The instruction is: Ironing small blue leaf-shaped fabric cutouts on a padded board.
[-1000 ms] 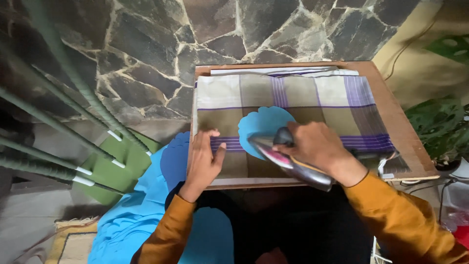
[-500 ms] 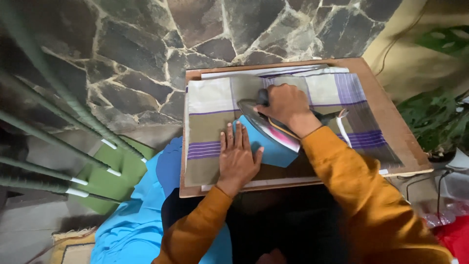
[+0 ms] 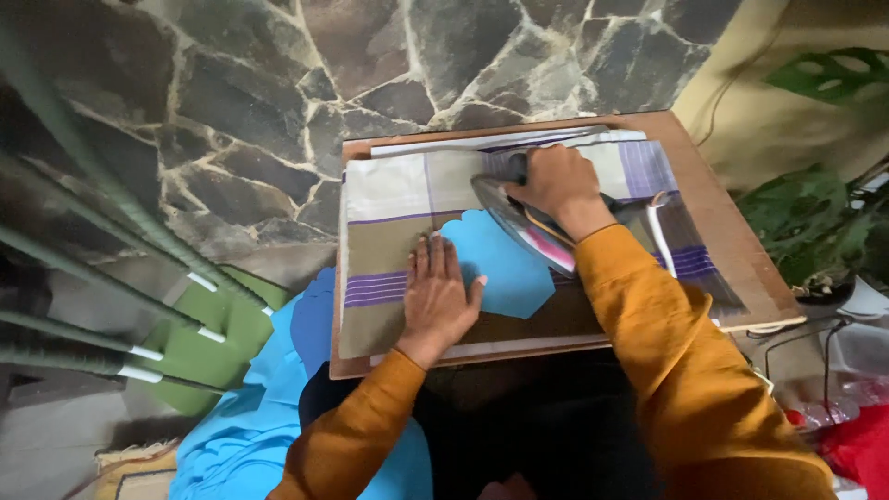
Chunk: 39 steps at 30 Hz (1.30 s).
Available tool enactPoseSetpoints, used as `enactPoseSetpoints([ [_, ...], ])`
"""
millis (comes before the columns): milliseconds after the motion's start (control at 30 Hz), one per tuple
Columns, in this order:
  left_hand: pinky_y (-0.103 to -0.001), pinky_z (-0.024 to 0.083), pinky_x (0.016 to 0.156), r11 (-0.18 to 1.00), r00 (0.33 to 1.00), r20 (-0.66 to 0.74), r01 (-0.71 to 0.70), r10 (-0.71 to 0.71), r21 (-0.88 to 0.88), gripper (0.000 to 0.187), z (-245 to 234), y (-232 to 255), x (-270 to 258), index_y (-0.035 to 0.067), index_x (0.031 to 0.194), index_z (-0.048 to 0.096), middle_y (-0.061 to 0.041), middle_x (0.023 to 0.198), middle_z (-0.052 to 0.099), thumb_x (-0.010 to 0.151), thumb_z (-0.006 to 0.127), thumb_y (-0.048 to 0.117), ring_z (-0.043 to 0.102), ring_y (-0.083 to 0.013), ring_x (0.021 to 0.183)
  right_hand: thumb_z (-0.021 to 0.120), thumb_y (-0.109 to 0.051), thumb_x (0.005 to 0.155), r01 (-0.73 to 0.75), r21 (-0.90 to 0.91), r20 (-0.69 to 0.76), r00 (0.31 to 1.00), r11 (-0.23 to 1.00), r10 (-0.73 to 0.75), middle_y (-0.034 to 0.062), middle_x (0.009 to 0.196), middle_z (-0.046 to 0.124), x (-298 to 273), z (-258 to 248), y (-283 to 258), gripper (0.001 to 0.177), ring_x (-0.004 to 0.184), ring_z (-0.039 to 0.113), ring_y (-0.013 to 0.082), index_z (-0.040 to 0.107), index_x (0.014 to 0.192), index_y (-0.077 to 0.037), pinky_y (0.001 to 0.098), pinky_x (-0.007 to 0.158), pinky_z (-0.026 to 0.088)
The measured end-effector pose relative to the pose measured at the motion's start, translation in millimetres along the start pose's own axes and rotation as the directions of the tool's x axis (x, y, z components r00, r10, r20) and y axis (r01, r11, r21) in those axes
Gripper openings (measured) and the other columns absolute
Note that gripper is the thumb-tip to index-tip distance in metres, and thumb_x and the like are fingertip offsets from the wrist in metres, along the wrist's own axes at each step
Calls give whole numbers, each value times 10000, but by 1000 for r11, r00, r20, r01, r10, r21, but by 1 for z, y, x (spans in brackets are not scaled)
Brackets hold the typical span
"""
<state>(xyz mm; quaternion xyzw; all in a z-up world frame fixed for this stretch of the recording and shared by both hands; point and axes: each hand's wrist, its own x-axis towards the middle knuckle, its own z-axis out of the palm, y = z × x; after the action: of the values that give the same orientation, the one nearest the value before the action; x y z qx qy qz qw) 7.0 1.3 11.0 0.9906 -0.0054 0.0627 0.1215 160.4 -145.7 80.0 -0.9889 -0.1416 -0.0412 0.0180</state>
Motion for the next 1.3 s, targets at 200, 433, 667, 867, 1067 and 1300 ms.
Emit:
enactPoseSetpoints([
  [200,-460,414,872,997,996,54,73,-71,-26,628,64,-51,70,3,1241,404,-222,1220,424,792,477,435,438,-364,1125,614,-524,692,14,-3,19,1000,1000,-14,204,881,631,-20,-5,20,557,876,615,409,640,974,-45,486,700,515],
  [433,-504,445,821,959,990,91,131,-112,-253,506,-1,-34,90,-52,942,606,-260,980,588,722,538,398,554,-423,980,614,-535,693,-108,18,10,994,994,108,205,908,646,-10,-5,78,552,916,610,403,664,939,-43,475,723,508],
  [667,-391,496,758,920,975,55,223,-217,-324,227,-8,-31,130,263,814,697,-56,836,668,668,599,407,616,-310,900,610,-555,678,-183,-30,-18,983,983,182,184,892,663,-7,5,119,556,920,619,368,676,933,-66,460,728,510],
  [867,-350,423,823,794,855,-491,-413,169,-446,109,-81,2,105,211,767,671,-5,795,670,713,670,117,618,-230,851,604,-590,647,-184,-39,-70,981,982,181,153,850,684,-9,7,118,555,908,636,325,687,864,-86,420,738,506],
  [1067,-447,371,895,672,696,-505,-690,511,-271,143,-50,1,61,160,759,676,-26,845,682,678,685,42,627,-226,875,610,-610,614,-148,-61,-140,980,987,138,123,764,678,7,31,134,544,837,651,300,682,786,-99,376,690,498],
  [1300,-443,453,839,690,806,-133,-567,576,-449,144,-33,-27,19,85,764,673,-72,923,680,768,574,-20,617,-300,920,600,-567,667,-65,-134,-124,991,989,48,114,856,695,-23,-24,102,537,924,642,258,690,813,-58,335,813,457],
])
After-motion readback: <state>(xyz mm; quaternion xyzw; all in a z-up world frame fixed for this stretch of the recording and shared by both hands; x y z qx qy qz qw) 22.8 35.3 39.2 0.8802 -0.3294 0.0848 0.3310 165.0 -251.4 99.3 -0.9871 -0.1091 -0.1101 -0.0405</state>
